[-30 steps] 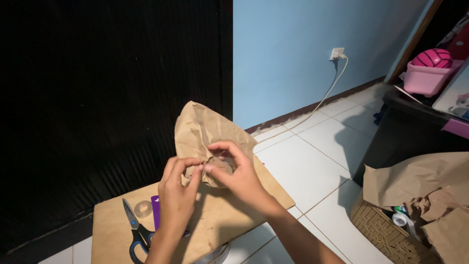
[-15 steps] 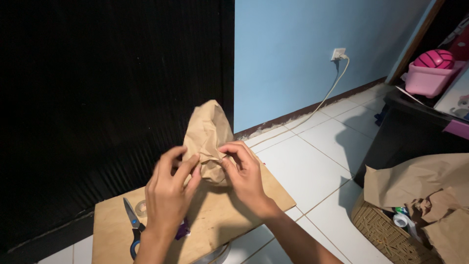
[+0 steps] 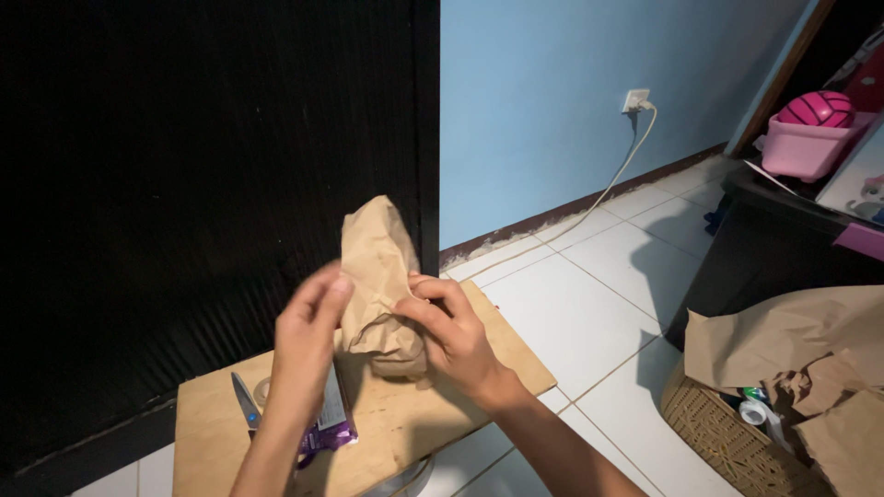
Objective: The person unfolds a brown paper bag, smooths it flat on a small table, and uses scissors to cut the bag open and trim the edges. They handle the paper and scissors throughout the clip.
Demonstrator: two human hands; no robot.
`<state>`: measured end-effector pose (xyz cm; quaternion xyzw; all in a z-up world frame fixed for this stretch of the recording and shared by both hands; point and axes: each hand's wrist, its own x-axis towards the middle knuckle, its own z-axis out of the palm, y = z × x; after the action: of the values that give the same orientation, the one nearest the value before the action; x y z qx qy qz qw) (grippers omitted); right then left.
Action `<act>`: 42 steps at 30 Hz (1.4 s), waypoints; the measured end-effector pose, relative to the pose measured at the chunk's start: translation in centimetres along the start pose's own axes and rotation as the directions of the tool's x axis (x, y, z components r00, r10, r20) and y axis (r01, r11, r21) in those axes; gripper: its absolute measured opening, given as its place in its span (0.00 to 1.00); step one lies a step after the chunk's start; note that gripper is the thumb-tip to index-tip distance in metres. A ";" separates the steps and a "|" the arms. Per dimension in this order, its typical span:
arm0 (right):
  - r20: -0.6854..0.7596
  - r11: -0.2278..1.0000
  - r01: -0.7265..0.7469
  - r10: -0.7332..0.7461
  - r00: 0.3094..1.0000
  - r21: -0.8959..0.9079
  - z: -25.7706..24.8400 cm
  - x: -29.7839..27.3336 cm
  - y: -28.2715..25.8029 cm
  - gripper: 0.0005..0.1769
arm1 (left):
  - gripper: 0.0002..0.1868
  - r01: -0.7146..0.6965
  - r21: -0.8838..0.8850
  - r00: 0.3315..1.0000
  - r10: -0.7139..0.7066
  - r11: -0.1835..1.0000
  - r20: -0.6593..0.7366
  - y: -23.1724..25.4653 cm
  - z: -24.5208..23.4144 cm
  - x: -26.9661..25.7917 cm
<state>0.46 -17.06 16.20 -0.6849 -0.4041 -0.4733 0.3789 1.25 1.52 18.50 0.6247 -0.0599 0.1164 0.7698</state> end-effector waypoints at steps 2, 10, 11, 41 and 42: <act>-0.005 0.999 -0.039 0.039 0.999 -0.017 0.1 0.3 -0.2 0.16 | 0.15 0.015 -0.069 0.998 -0.011 0.998 0.064 0.0 -0.2 0.3; -0.121 0.969 -0.244 0.238 0.964 -0.036 -0.4 2.3 -2.4 0.13 | 0.05 -0.007 -0.326 1.000 0.016 0.945 0.026 -1.0 0.3 -0.5; -0.114 0.961 -0.274 0.268 0.957 -0.036 -0.3 2.6 -2.8 0.15 | 0.04 -0.033 -0.317 0.999 0.041 0.948 0.016 -1.3 0.7 -0.8; 0.050 0.988 -0.155 0.156 0.987 -0.016 -2.0 4.2 -1.6 0.12 | 0.14 -0.581 0.651 0.791 0.527 0.488 0.312 2.8 0.2 0.8; 0.007 0.990 -0.125 0.126 0.992 -0.059 -2.1 4.2 -1.7 0.12 | 0.14 -0.549 0.645 0.812 0.523 0.532 0.260 2.8 0.4 0.7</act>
<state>-0.89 -17.44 21.00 -0.7223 -0.3482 -0.4565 0.3854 1.26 1.69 21.37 0.8185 -0.2135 0.3493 0.4030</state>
